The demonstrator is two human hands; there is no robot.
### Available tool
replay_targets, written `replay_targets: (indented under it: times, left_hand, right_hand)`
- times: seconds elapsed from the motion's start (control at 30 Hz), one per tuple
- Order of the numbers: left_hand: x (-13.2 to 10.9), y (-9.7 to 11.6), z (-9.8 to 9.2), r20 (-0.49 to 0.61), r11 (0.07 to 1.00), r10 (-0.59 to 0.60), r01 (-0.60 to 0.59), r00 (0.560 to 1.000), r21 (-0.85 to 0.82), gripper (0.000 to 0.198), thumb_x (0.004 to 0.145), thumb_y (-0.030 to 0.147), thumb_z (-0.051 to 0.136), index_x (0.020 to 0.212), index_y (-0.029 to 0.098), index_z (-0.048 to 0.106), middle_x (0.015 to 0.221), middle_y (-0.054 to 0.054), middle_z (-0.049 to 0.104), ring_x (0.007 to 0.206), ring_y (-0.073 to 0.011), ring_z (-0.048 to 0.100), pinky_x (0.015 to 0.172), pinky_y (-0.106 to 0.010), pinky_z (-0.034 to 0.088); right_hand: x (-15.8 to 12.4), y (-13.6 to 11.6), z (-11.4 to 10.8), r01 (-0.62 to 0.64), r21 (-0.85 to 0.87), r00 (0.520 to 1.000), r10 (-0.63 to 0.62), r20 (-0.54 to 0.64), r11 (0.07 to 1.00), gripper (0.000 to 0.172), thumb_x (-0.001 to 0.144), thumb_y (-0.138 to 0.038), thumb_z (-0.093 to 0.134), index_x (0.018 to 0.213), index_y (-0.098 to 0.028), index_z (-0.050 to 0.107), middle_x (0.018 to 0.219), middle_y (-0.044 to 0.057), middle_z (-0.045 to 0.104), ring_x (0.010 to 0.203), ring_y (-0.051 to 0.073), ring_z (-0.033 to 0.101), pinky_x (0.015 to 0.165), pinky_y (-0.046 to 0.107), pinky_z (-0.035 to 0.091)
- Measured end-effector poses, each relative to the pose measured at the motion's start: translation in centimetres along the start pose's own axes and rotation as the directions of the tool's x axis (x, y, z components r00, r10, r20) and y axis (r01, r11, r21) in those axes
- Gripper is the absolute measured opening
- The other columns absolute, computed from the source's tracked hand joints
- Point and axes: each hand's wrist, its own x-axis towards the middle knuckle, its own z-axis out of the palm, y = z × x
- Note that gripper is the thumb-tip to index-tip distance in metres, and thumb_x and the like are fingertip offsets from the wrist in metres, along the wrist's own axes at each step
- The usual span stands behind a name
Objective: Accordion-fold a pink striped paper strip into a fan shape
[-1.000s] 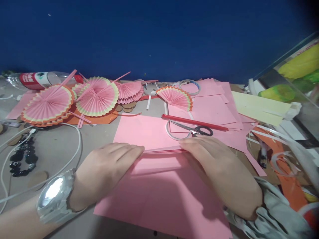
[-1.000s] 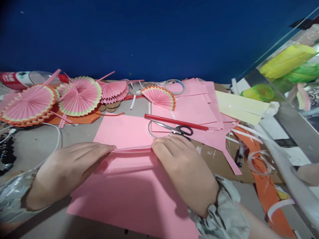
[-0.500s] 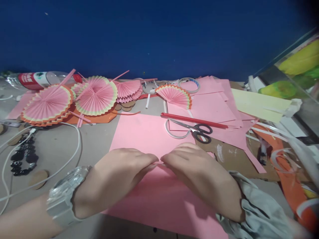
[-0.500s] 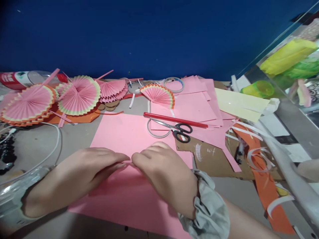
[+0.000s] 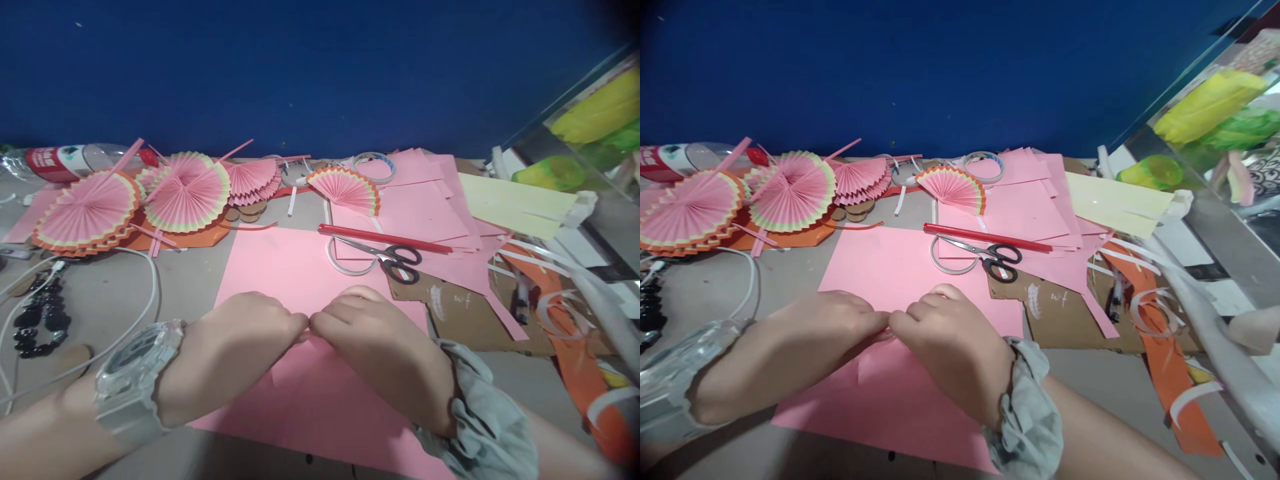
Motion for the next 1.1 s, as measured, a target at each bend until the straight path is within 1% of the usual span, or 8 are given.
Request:
replay_targets:
  times: [0.1,0.17,0.33,0.4,0.53,0.63,0.87,1.1]
  left_hand:
    - [0.2,-1.0,-0.2,0.090,0.993,0.067,-0.075,0.994,0.092,0.023,0.086,0.018,0.039,0.079,0.020,0.060,0.058,0.003,0.059,0.054,-0.0132,0.052,0.053,-0.025,0.031]
    - [0.0,-1.5,-0.7,0.092,0.984,0.105,-0.117,0.990,0.137,0.018,0.084,0.015,0.041,0.087,0.020,0.059,0.062,0.003,0.059,0.058,-0.0142,0.053,0.056,-0.026,0.031]
    - [-0.1,-1.8,-2.0,0.064,0.974,0.089,-0.100,0.994,0.203,0.013,0.081,0.013,0.046,0.080,0.021,0.056,0.061,0.003,0.053,0.056,-0.0134,0.048,0.054,-0.026,0.029]
    - [0.0,-1.5,-2.1,0.062,0.977,0.073,-0.084,0.995,0.194,0.015,0.086,0.017,0.044,0.078,0.021,0.056,0.060,0.004,0.053,0.054,-0.0129,0.047,0.053,-0.026,0.028]
    - [0.4,-1.0,-2.0,0.036,0.989,0.075,-0.079,0.997,0.126,0.036,0.094,0.036,0.032,0.074,0.020,0.057,0.058,0.003,0.053,0.055,-0.0121,0.049,0.057,-0.024,0.032]
    - [0.6,-1.0,-1.9,0.037,0.995,0.096,-0.097,0.995,0.037,0.040,0.095,0.039,0.028,0.078,0.021,0.060,0.061,0.002,0.057,0.057,-0.0111,0.052,0.059,-0.023,0.034]
    - [0.6,-1.2,-2.4,0.046,0.983,0.154,-0.148,0.987,-0.110,0.032,0.094,0.033,0.033,0.094,0.022,0.062,0.073,0.002,0.065,0.062,-0.0094,0.058,0.060,-0.019,0.038]
    - [0.8,-2.0,-2.2,0.038,0.981,0.187,-0.184,0.982,-0.064,0.030,0.093,0.028,0.034,0.090,0.023,0.063,0.068,0.003,0.063,0.061,-0.0097,0.058,0.061,-0.019,0.039]
  right_hand:
    - [0.0,0.5,-0.4,-0.080,0.030,0.996,0.081,-0.033,0.996,0.030,0.093,-0.027,0.038,0.074,-0.016,0.058,0.066,0.003,0.061,0.068,0.016,0.056,0.076,0.034,0.036]
    - [0.0,0.9,-0.8,-0.140,0.089,0.987,0.146,-0.063,0.986,0.032,0.093,-0.035,0.039,0.076,-0.017,0.060,0.067,0.003,0.062,0.072,0.017,0.057,0.078,0.033,0.036]
    - [0.0,1.8,-1.5,-0.184,0.245,0.974,0.210,-0.086,0.952,0.025,0.090,-0.035,0.046,0.074,-0.019,0.058,0.069,0.000,0.061,0.072,0.015,0.054,0.071,0.028,0.038]
    - [0.0,1.9,-1.3,-0.156,0.241,0.975,0.189,-0.120,0.958,0.025,0.090,-0.033,0.046,0.073,-0.019,0.057,0.069,0.000,0.060,0.071,0.015,0.053,0.072,0.029,0.037]
    - [-0.1,1.8,-0.6,-0.026,0.184,0.966,0.072,-0.247,0.983,0.023,0.091,-0.028,0.044,0.077,-0.017,0.058,0.068,0.000,0.060,0.070,0.013,0.054,0.076,0.029,0.036]
    - [-0.3,1.8,-0.3,0.058,0.156,0.953,-0.008,-0.302,0.986,0.025,0.092,-0.018,0.038,0.076,-0.017,0.057,0.069,0.000,0.060,0.071,0.012,0.054,0.081,0.029,0.035]
    - [-0.7,2.3,-0.3,0.133,0.228,0.968,-0.076,-0.240,0.965,0.020,0.090,-0.012,0.039,0.080,-0.017,0.056,0.076,0.001,0.061,0.077,0.012,0.054,0.083,0.030,0.033]
    - [-0.2,2.3,-0.1,0.121,0.331,0.971,-0.042,-0.237,0.936,0.018,0.090,-0.021,0.044,0.080,-0.017,0.057,0.071,0.000,0.061,0.071,0.013,0.053,0.080,0.031,0.037]
